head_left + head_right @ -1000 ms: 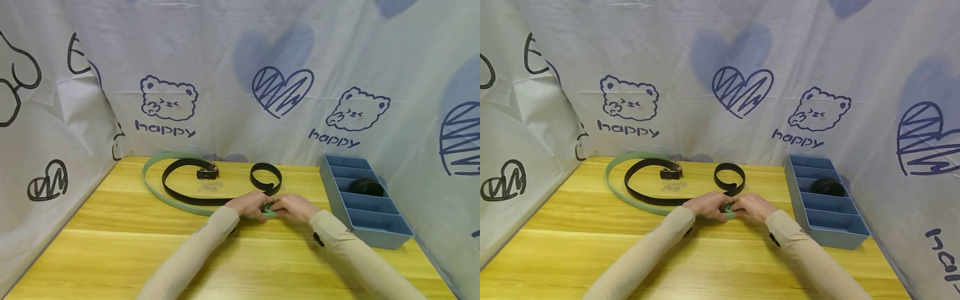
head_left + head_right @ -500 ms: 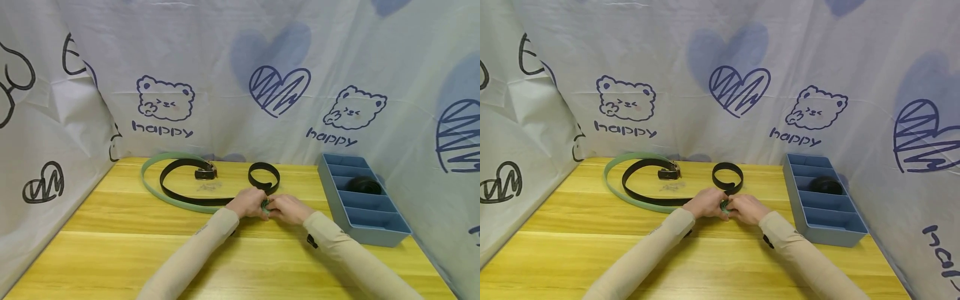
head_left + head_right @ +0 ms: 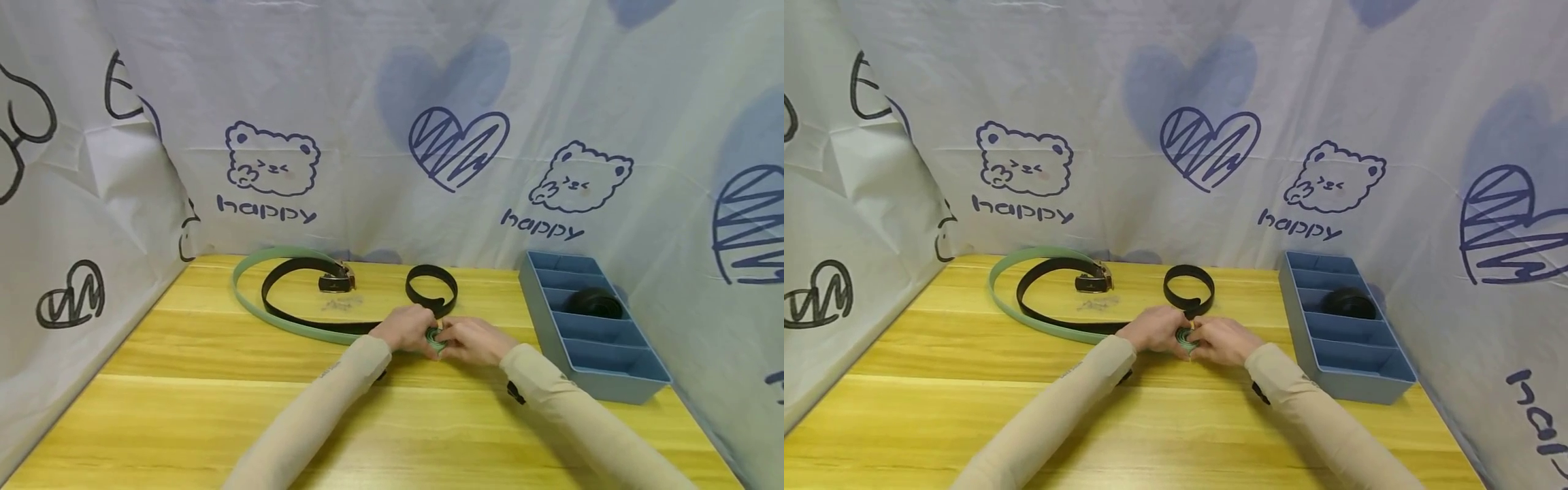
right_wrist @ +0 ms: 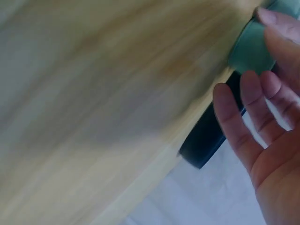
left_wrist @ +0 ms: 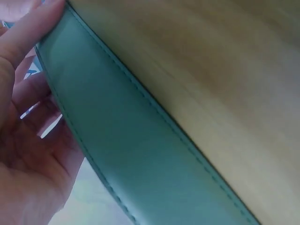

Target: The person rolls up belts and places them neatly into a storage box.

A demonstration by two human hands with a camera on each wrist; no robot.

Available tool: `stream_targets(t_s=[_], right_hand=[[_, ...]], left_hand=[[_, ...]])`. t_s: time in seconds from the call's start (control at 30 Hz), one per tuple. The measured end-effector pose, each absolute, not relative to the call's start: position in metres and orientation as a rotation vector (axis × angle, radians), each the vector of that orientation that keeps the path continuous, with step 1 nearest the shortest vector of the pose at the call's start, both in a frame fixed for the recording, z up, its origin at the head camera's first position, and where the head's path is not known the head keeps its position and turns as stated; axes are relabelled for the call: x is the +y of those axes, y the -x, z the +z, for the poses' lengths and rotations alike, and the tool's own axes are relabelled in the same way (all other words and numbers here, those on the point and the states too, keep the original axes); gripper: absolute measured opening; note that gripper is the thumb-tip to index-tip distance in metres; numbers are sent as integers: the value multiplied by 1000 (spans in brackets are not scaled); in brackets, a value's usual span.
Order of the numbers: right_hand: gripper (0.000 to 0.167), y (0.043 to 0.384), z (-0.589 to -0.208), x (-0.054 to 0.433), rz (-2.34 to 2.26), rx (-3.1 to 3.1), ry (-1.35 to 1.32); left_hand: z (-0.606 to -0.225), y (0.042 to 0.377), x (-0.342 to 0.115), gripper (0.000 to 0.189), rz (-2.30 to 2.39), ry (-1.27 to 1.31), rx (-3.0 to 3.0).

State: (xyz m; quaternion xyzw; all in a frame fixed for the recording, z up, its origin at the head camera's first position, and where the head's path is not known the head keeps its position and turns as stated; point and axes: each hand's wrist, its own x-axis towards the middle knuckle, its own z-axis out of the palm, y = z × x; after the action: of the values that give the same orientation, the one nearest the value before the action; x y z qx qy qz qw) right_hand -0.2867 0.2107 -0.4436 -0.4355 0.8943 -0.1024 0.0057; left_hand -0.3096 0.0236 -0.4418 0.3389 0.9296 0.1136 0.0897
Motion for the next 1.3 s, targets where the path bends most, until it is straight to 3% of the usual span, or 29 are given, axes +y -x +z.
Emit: stream_targets(t_s=[0.37,0.53,0.67,0.77,1.0,1.3], right_hand=[[10,290,-447,211,-356,2830,1367],[13,290,-448,211,-298,2835,1371],[9,288,-447,208,-309,2824,1331],[9,288,-446,207,-352,2817,1325],[19,291,-443,216,-391,2774,1381],[23,295,-440,219,-391,2712,1406]], left_hand=[[-445,310,20,32,369,-1000,2727],[-446,312,16,53,443,-1027,2652],[-446,311,18,35,440,-1026,2692],[-444,309,19,31,425,-1010,2727],[-444,311,15,61,456,-1035,2597],[-440,313,16,68,400,-1052,2607]])
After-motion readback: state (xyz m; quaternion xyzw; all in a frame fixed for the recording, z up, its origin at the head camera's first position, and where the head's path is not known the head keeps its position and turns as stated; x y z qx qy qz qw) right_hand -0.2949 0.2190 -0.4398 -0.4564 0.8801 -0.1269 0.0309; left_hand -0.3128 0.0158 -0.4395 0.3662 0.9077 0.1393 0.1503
